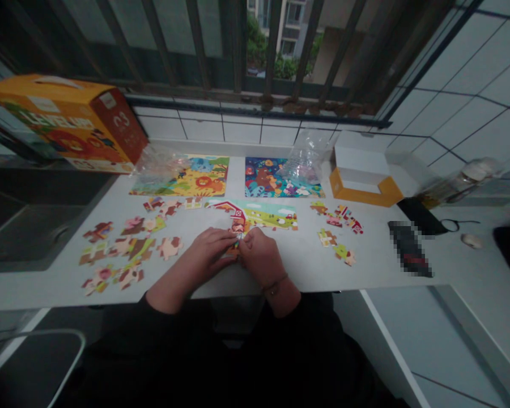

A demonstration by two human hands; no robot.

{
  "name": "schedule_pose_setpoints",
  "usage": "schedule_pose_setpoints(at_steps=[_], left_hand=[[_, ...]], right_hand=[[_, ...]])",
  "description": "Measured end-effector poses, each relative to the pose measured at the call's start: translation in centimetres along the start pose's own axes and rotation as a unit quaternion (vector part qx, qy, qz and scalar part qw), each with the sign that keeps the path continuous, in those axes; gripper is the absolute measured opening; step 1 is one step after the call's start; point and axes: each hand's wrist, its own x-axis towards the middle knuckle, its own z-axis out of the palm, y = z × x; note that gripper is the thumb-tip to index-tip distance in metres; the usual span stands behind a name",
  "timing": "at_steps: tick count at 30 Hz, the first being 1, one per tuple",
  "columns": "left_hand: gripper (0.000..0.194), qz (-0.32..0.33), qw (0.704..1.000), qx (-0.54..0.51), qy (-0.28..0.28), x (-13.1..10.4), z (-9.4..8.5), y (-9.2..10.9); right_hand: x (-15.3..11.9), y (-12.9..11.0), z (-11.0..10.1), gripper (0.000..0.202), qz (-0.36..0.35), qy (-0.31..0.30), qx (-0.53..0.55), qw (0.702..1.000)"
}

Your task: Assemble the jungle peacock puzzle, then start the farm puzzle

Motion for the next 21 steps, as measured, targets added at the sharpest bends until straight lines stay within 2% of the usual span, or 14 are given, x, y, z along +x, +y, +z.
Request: schedule_pose_setpoints(at_steps=[4,8,12,17,21], left_hand=[[0.035,0.003,1.000,0.009,0.006,0.0,0.0,0.1],[0.036,0.001,1.000,0.018,0.008,0.0,-0.2,0.4],[0.042,-0.016,0.999,0.035,0.002,-0.1,-0.5,1.1],[0.050,-0.042,0.997,0.062,-0.008,-0.3,-0.8,2.1],[0.049,-0.040,0.998,0.055,-0.007,-0.3,-0.4,2.2]], right_hand=[[-0.1,-0.2,-0.5,0.016,-0.052,0.023,-0.128,0.990],[-0.8,0.2,-1.5,0.018,-0.102,0.054,-0.209,0.971],[-1.7,1.0,-2.6,0.020,-0.142,0.085,-0.217,0.962],[-4.3,1.9,-2.9,0.018,-0.236,0.059,-0.211,0.947],[-6.8,3.1,-2.9,0.015,-0.254,0.054,-0.194,0.946]])
